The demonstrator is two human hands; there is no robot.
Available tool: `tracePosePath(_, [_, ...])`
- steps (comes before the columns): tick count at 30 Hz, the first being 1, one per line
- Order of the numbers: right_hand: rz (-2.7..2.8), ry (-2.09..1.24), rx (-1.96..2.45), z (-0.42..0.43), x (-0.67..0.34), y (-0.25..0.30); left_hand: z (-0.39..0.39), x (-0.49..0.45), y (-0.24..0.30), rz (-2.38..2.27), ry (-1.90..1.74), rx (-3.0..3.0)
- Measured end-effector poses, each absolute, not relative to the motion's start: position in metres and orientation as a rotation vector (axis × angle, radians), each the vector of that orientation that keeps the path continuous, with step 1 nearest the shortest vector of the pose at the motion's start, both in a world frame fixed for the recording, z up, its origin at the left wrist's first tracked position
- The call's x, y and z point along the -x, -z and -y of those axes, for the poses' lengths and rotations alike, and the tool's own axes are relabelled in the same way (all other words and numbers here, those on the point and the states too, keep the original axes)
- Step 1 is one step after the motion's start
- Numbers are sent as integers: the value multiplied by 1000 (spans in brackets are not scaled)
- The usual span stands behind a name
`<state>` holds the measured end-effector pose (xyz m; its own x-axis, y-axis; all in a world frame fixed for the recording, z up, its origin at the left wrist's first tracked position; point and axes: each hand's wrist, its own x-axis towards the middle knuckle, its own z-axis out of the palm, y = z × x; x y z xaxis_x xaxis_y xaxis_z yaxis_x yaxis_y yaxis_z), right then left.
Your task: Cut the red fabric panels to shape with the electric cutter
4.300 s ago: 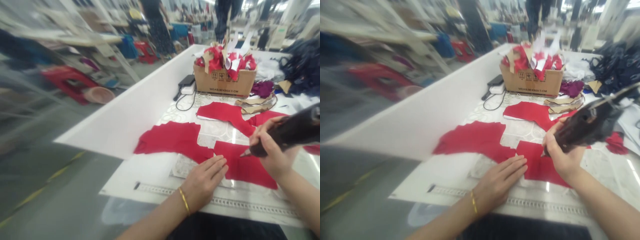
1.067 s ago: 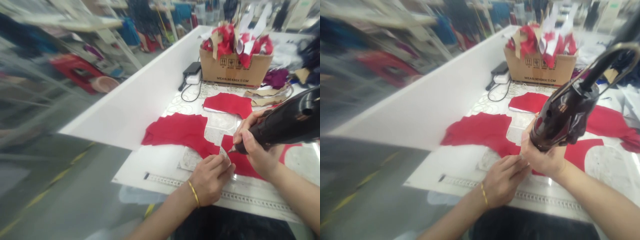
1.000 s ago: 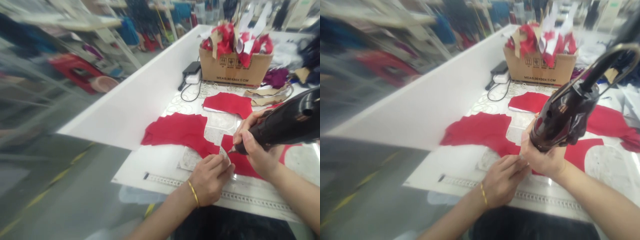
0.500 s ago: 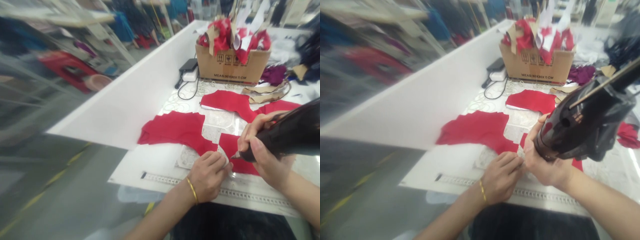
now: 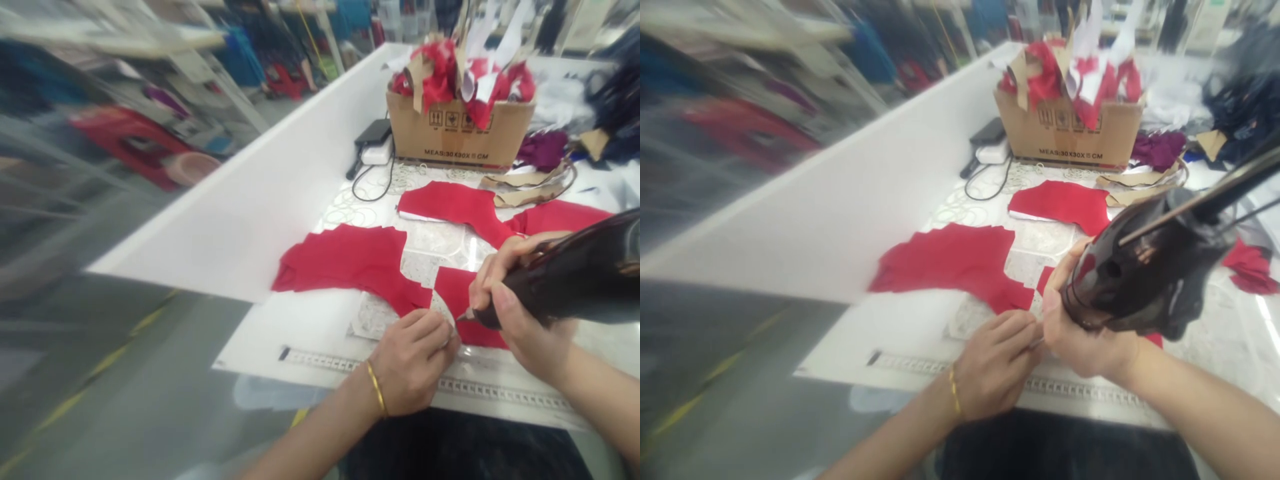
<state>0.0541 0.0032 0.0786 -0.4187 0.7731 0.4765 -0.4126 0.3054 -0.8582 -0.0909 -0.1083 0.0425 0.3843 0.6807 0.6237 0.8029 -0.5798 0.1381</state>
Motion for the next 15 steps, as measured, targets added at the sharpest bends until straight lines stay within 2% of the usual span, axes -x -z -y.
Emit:
tracePosePath(9, [1424, -1075, 421, -45, -33, -88, 82, 71, -48, 1337, 801, 2413])
tracePosePath(15, [1371, -1025, 424, -57, -23, -83, 57, 64, -39, 1319, 795, 2294])
